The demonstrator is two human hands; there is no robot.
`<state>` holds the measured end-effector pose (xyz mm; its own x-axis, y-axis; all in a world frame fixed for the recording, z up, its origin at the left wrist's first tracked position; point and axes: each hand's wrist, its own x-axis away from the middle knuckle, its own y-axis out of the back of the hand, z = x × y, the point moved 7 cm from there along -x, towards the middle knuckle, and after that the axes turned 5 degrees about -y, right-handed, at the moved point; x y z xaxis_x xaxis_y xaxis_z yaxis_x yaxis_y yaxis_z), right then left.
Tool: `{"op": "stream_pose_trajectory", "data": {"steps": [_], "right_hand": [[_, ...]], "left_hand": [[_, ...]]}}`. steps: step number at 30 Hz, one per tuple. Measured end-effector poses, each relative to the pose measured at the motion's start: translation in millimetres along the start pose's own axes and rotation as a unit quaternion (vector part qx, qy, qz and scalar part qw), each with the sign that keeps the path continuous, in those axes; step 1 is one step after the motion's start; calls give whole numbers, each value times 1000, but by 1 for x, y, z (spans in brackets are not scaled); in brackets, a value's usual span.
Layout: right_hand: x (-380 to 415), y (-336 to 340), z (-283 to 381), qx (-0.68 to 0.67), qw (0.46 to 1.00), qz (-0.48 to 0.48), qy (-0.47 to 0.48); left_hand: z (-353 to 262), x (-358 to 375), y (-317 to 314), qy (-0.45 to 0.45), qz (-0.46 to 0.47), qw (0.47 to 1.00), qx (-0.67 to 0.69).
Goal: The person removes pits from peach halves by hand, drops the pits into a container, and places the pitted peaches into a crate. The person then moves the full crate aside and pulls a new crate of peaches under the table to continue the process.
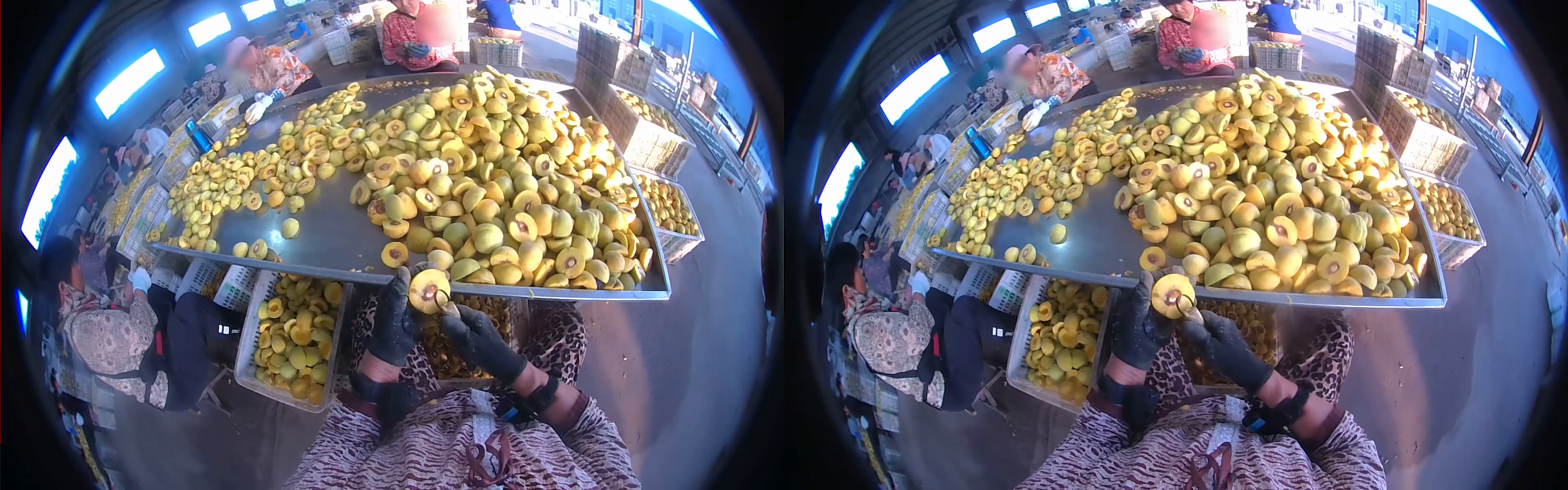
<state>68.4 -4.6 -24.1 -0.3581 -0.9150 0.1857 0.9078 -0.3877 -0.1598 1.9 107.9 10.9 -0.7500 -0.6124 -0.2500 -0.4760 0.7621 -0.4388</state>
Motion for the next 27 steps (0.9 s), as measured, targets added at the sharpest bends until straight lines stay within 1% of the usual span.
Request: {"op": "stream_pose_trajectory", "data": {"steps": [2,4,5,6,7,9,10,11,12,13,14,15,16,17,18,19,20,21,22,23,24,25,26,27], "right_hand": [[3,6,-2,-11,1000,-17,19],[4,13,-1,-20,998,-36,37],[5,16,3,17,997,-45,59],[6,18,6,55,994,-52,80],[5,18,3,56,994,-54,80],[5,17,2,48,988,-65,128],[2,17,-1,48,989,-61,127],[2,17,2,73,981,-70,166],[5,17,5,97,971,-79,204],[6,17,5,97,971,-77,203],[3,20,-2,45,985,-71,151],[0,24,-5,-7,993,-67,101],[1,30,2,-7,992,-68,104],[4,33,3,-109,993,-17,32],[9,30,6,-210,976,33,-41],[16,30,12,-172,982,30,-78],[20,29,17,-170,982,29,-80],[24,29,21,-154,985,16,-75],[25,28,22,-138,988,4,-68],[22,30,12,-135,988,7,-70],[21,34,-1,-25,999,0,-34],[22,36,-9,85,996,-7,3],[24,34,-8,87,996,-4,-3],[27,32,-3,112,994,0,1]], "left_hand": [[24,3,2,79,-54,990,103],[34,2,-1,78,-30,992,90],[35,0,-1,19,-28,999,-31],[35,0,-3,-43,-28,987,-151],[42,1,-6,-43,-27,987,-150],[33,4,-18,-62,-58,995,-56],[29,4,-23,-62,-61,994,-58],[31,4,-26,-30,-74,995,51],[35,5,-28,3,-86,983,160],[39,4,-27,12,-84,982,170],[38,5,-27,10,-86,982,171],[36,5,-33,20,-55,978,200],[33,4,-41,30,-21,973,230],[23,5,-50,35,-1,979,199],[18,7,-52,36,-2,979,200],[10,7,-54,17,25,989,145],[6,7,-56,-3,52,995,89],[4,9,-54,-29,52,997,42],[4,11,-50,-30,48,997,43],[9,12,-42,-4,29,998,58],[15,15,-34,25,7,997,74],[28,16,-27,61,-35,991,115],[36,15,-18,62,-40,990,118],[50,14,-9,95,-44,986,127]]}}
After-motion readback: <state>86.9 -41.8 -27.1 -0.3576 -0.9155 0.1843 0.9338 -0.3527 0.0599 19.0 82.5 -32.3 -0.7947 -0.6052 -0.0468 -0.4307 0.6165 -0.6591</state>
